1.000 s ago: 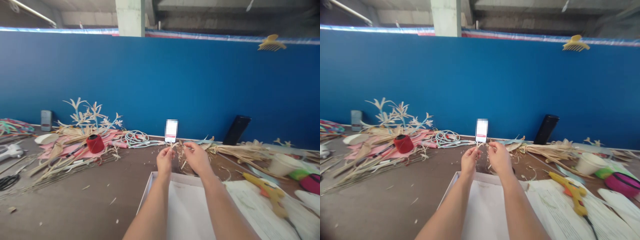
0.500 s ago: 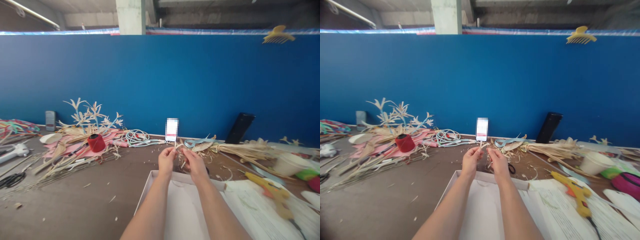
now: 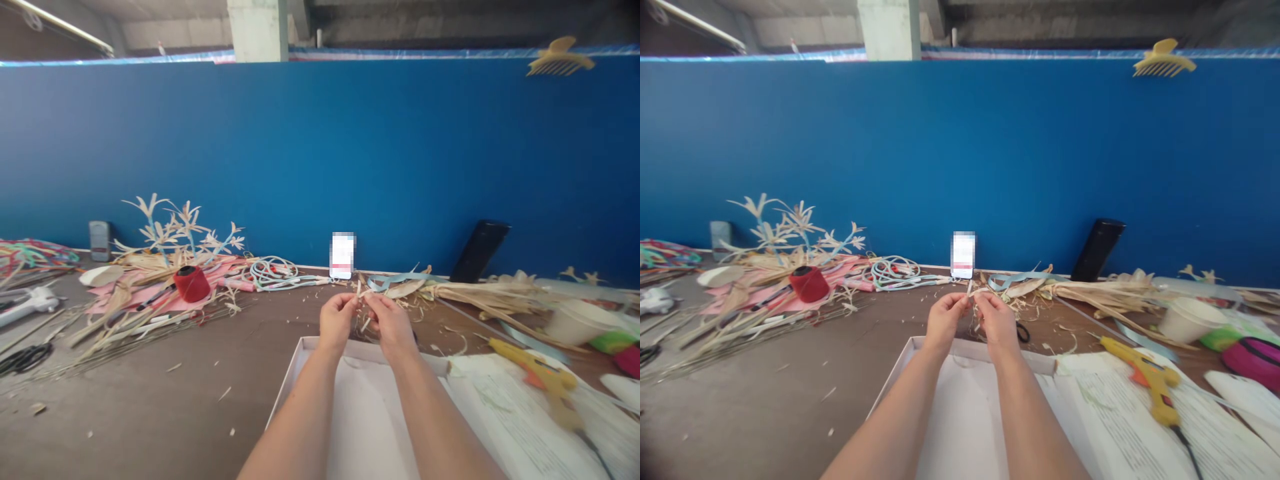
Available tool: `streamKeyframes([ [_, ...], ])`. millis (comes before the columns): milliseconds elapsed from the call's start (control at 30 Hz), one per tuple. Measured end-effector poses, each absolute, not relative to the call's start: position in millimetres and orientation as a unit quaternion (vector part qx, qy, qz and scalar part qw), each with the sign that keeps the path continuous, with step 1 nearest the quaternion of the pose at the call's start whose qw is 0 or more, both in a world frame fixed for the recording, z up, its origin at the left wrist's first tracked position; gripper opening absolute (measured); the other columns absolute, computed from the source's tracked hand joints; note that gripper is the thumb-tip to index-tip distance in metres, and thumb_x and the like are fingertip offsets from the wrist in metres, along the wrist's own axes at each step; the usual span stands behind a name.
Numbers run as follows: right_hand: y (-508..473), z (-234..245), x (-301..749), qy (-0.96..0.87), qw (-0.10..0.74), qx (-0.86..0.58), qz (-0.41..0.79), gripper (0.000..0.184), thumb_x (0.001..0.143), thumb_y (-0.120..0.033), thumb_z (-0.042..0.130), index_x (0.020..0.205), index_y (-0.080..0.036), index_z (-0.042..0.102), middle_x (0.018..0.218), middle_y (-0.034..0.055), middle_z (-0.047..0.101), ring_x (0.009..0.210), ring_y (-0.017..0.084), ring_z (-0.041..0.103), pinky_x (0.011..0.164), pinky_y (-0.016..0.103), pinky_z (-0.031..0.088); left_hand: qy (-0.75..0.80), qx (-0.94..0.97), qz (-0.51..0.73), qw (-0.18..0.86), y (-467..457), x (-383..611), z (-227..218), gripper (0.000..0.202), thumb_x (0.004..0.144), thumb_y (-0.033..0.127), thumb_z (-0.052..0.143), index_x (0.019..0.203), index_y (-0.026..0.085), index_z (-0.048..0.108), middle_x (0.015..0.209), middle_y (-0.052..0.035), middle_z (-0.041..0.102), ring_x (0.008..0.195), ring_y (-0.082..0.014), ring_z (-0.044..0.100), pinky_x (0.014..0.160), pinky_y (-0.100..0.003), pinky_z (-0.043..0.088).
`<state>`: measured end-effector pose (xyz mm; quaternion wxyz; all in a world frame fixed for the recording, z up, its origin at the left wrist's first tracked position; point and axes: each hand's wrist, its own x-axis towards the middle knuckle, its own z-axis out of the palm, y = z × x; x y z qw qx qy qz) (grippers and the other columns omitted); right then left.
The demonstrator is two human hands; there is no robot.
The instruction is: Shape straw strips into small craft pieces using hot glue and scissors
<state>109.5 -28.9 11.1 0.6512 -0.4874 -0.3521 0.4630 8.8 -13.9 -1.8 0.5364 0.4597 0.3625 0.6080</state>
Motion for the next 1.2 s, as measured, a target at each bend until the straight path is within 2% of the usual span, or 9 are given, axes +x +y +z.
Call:
streamKeyframes([
  [300,-29.0,15.2,110.2,-0.351,0.653,-0.513,0.433,0.031,0.058,-0.041,0.073,0.075,-0.015,0.067,0.049,-0.0048,0.044,0.046,0.007,0.035,0.039,0.020,0.022,0.370,0.457,0.601,0.542,-15.3,9.1,-0.3,0.025,0.068,0.033,0.066,0.083,0.013,0.069,0.076,-0.0050,0.066,0.072,-0.0144,0.059,0.069,-0.026,0.047],
  [933,-33.2,21.6,108.4,-0.364,0.651,-0.517,0.420,0.026,0.061,-0.038,0.071,0.073,-0.015,0.067,0.049,-0.0049,0.044,0.047,0.008,0.034,0.040,0.021,0.022,0.364,0.462,0.602,0.541,-15.3,9.7,-1.4,0.023,0.068,0.033,0.066,0.081,0.014,0.069,0.074,-0.0049,0.066,0.071,-0.0146,0.058,0.067,-0.026,0.047],
  [1200,-32.9,21.2,107.9,-0.359,0.650,-0.519,0.423,0.031,0.057,-0.040,0.073,0.074,-0.015,0.067,0.050,-0.0041,0.045,0.047,0.008,0.036,0.039,0.020,0.023,0.372,0.466,0.609,0.523,-14.5,9.4,-2.0,0.024,0.069,0.033,0.065,0.082,0.014,0.069,0.076,-0.0051,0.067,0.072,-0.0151,0.058,0.069,-0.026,0.046],
])
